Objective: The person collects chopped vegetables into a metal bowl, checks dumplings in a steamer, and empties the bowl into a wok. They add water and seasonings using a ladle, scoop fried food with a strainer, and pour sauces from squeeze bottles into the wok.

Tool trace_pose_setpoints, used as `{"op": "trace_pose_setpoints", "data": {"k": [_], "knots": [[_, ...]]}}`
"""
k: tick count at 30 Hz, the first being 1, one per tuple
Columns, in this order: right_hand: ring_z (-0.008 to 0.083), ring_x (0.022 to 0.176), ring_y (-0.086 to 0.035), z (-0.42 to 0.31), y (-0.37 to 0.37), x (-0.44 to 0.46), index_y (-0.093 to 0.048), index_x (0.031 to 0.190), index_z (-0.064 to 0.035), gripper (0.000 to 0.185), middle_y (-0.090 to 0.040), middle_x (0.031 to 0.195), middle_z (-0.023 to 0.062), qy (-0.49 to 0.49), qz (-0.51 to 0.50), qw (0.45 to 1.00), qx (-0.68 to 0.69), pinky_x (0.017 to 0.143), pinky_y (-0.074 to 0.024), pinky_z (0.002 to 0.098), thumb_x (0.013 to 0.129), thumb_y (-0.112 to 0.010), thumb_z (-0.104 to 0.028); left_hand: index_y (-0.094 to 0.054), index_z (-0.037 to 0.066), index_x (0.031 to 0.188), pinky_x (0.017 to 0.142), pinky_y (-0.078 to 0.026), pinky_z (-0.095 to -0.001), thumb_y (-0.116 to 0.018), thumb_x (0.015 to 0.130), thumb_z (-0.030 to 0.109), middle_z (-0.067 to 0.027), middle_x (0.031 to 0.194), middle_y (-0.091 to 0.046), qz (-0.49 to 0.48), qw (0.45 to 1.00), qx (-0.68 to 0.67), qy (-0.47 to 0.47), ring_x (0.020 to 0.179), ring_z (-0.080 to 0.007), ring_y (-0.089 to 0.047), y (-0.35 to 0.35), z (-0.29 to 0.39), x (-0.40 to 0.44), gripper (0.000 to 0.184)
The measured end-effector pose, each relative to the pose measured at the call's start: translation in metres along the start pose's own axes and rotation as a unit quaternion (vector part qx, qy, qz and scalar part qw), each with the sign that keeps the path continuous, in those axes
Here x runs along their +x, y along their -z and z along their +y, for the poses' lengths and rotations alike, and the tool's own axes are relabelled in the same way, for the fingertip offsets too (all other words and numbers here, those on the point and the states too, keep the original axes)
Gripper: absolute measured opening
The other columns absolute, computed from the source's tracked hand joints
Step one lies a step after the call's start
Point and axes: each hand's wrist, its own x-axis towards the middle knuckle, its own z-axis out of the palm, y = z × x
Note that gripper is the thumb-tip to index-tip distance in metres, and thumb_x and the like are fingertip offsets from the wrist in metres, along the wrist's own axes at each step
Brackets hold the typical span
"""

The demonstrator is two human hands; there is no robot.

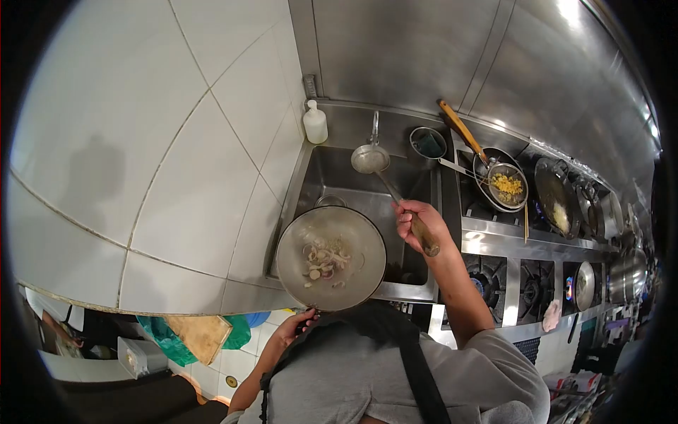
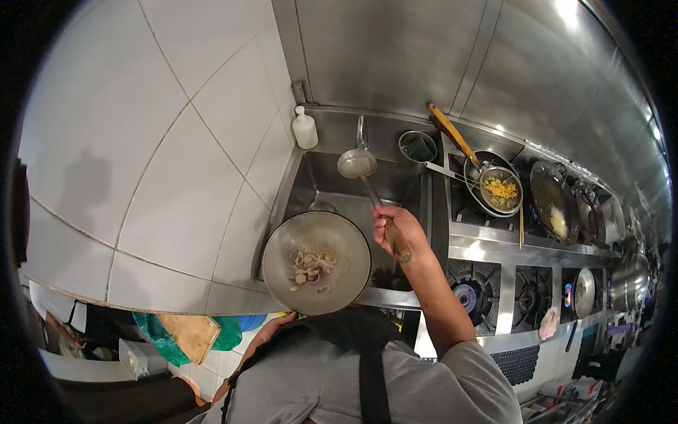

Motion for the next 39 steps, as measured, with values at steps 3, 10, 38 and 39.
{"op": "trace_pose_setpoints", "data": {"k": [3,10,38,39], "knots": [[0.0061,0.059,-0.052,0.003,0.002,-0.001,-0.057,0.104,-0.0032,0.010,-0.057,0.080,-0.0019,-0.010,0.003,1.000,0.003,0.052,-0.0419,0.0206,0.099,-0.059,-0.012,-0.068,0.005,0.096,0.043,-0.043,-0.0134,-0.071,0.097,0.022,0.0063,0.065,-0.057,-0.003,1.000,0.017,0.009,0.051,-0.0016,-0.053,0.001,0.003,-0.002,0.017],[0.0047,0.058,-0.054,0.010,0.006,-0.005,-0.054,0.114,0.0011,0.020,-0.059,0.080,0.0005,-0.011,-0.004,1.000,0.013,0.048,-0.0419,0.0194,0.099,-0.060,-0.011,-0.066,0.006,0.084,0.045,-0.046,-0.0152,-0.072,0.091,0.011,0.0041,0.064,-0.057,-0.014,0.998,-0.018,0.053,0.049,-0.0049,-0.052,-0.004,0.006,-0.005,0.010],[0.0066,0.057,-0.054,-0.003,0.011,-0.018,-0.050,0.114,0.0001,0.021,-0.056,0.081,0.0016,-0.005,-0.043,0.999,0.011,0.048,-0.0439,0.0198,0.099,-0.059,-0.011,-0.050,0.011,0.077,0.039,-0.029,-0.0198,-0.057,0.094,0.011,0.0048,0.067,-0.048,-0.297,0.948,-0.071,0.091,0.055,-0.0043,-0.048,-0.097,0.096,0.067,0.019],[0.0066,0.057,-0.054,-0.002,0.012,-0.018,-0.050,0.115,0.0001,0.021,-0.056,0.080,0.0015,-0.005,-0.042,0.999,0.010,0.048,-0.0437,0.0199,0.099,-0.059,-0.011,-0.050,0.011,0.077,0.039,-0.029,-0.0198,-0.058,0.094,0.011,0.0048,0.067,-0.048,-0.299,0.947,-0.073,0.091,0.055,-0.0042,-0.047,-0.098,0.097,0.069,0.019]]}}
